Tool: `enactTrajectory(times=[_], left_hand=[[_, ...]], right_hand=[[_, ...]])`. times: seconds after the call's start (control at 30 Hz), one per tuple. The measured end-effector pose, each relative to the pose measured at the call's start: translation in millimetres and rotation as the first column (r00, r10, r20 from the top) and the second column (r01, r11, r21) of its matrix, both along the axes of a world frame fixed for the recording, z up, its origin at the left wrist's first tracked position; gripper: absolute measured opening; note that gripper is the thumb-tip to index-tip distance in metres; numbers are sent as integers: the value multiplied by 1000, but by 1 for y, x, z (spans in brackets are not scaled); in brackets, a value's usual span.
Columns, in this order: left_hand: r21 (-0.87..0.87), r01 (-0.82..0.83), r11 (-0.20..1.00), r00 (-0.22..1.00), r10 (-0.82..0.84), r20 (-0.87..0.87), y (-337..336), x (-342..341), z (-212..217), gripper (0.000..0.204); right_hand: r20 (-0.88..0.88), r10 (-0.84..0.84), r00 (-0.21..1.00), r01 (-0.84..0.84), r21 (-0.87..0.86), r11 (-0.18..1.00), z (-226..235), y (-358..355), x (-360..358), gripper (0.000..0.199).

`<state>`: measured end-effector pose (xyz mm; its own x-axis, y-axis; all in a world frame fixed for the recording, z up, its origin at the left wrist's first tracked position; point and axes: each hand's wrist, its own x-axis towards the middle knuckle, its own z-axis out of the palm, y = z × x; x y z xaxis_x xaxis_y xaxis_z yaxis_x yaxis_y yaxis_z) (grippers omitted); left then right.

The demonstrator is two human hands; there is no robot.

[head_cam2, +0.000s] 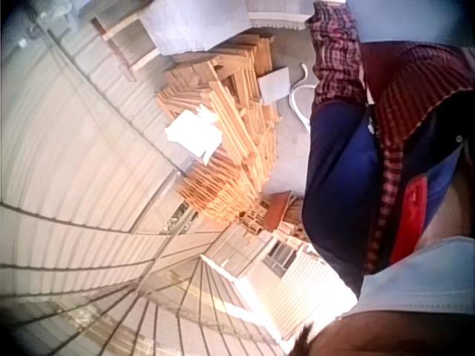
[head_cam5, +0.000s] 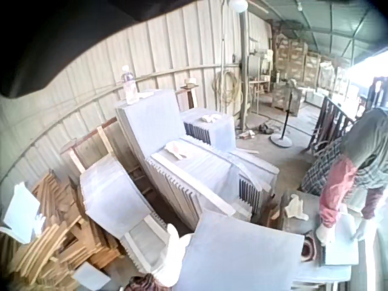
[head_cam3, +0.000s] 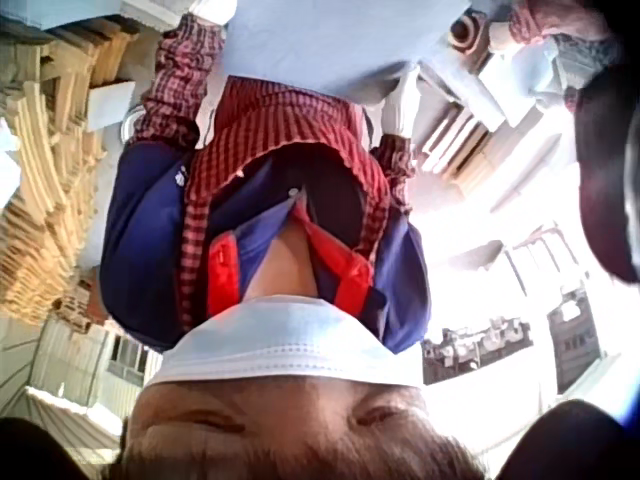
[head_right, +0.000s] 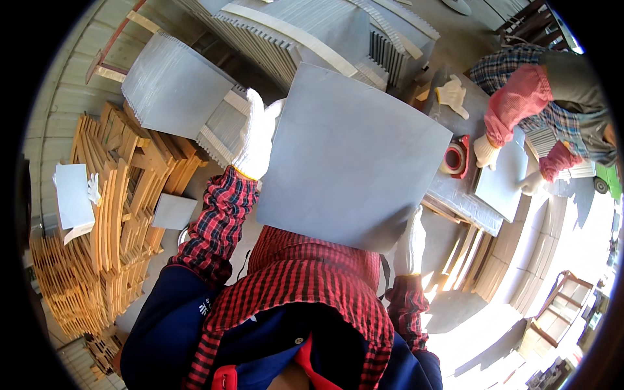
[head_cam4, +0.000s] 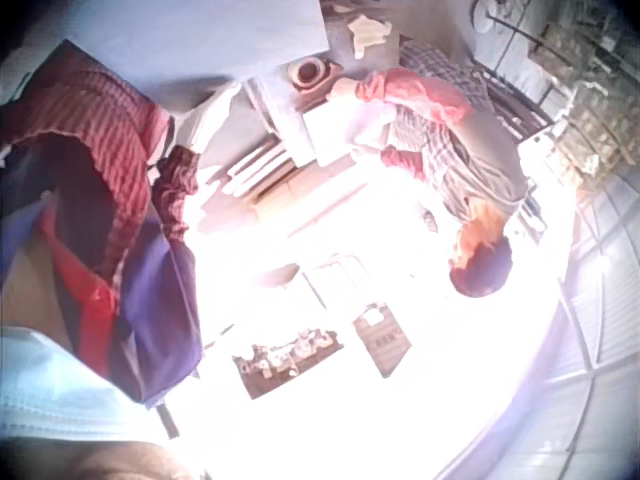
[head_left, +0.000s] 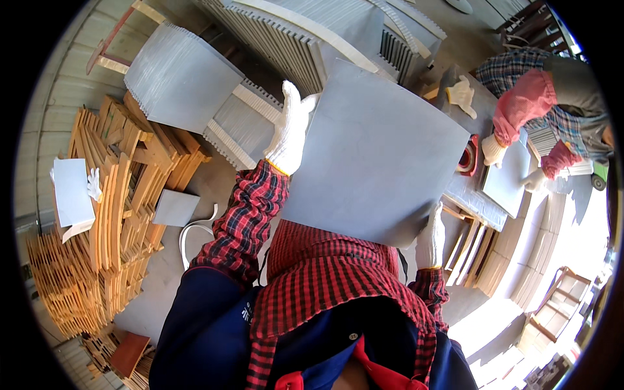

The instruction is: The person picks up gray rectangular panels from a stack, places them on a table, and wipes them with a cloth. The person then stacks the panels back onto a rack. The person also handles cardboard pieces and places them on the table.

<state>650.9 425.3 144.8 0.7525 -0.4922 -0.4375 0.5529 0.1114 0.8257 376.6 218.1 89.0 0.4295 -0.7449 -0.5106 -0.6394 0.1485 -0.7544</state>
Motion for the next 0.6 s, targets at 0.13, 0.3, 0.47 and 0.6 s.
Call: enactTrajectory(times=[0.13,0.3,0.47,0.6], left_hand=[[16,104,994,995,-104,1,-17,-25,-26,104],[140,161,977,986,-165,13,-58,-70,-51,103],[196,241,950,968,-251,27,-121,-146,-22,98],[139,245,959,969,-249,8,-167,-194,-69,92]], right_hand=[[45,-169,985,164,100,981,-2,17,-58,74],[84,-336,938,321,156,934,9,15,-114,73],[96,-469,878,441,219,871,21,-16,-174,73],[187,-522,832,465,277,841,15,-57,-241,66]])
